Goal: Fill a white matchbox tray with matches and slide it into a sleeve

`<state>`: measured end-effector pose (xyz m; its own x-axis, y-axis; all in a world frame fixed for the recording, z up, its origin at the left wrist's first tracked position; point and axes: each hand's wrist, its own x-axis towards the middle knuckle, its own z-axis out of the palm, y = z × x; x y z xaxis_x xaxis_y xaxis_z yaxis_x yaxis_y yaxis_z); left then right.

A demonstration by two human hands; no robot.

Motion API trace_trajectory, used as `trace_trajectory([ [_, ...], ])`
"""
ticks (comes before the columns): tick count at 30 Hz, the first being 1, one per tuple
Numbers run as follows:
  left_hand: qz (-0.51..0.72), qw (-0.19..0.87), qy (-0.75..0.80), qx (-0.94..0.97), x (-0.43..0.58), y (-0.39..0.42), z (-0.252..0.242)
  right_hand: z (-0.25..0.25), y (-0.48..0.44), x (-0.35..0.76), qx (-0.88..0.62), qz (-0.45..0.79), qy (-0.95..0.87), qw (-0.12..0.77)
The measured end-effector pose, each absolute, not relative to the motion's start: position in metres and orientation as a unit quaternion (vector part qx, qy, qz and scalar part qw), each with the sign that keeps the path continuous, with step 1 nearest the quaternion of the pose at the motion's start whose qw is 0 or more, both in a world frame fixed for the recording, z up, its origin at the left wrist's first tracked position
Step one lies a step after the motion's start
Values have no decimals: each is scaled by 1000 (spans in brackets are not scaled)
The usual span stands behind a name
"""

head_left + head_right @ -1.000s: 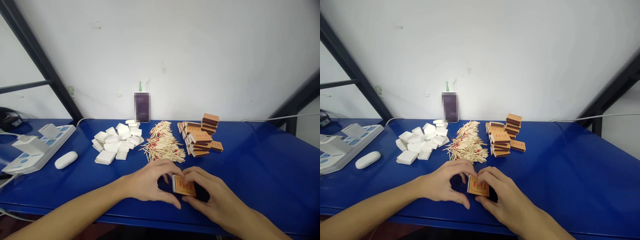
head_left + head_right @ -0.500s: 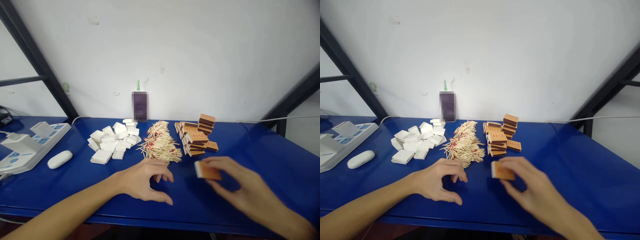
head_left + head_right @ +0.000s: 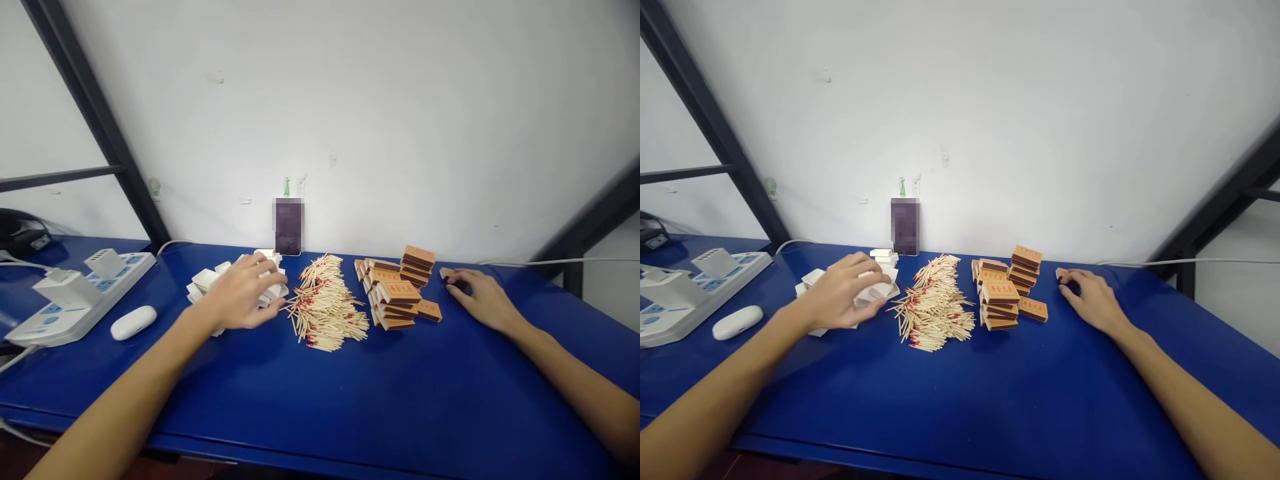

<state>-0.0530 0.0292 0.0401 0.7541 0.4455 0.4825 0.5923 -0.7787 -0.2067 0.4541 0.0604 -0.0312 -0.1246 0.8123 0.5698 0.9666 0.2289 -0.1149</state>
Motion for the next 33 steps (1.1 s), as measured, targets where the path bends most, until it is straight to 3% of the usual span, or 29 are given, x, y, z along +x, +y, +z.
trace_trajectory([
  [3, -151, 154, -366, -905, -72, 41, 44, -31, 44, 440, -596, -151, -737, 283],
  [10, -92, 189, -403, -891, -57, 42, 24, -21, 23, 394, -536, -64, -797, 273],
  [17, -192, 235, -403, -863, -57, 36, 37, -25, 22, 391, -541, -53, -804, 241],
  [23, -311, 136, -268, -902, -30, 14, 29, -21, 20, 390, -544, -21, -816, 192],
  [27, -287, -5, -214, -934, 4, -14, 8, -11, 15, 389, -557, 78, -816, 135],
  [33, -209, 43, -201, -956, 19, -29, -11, 2, -6, 387, -520, 223, -820, 83],
])
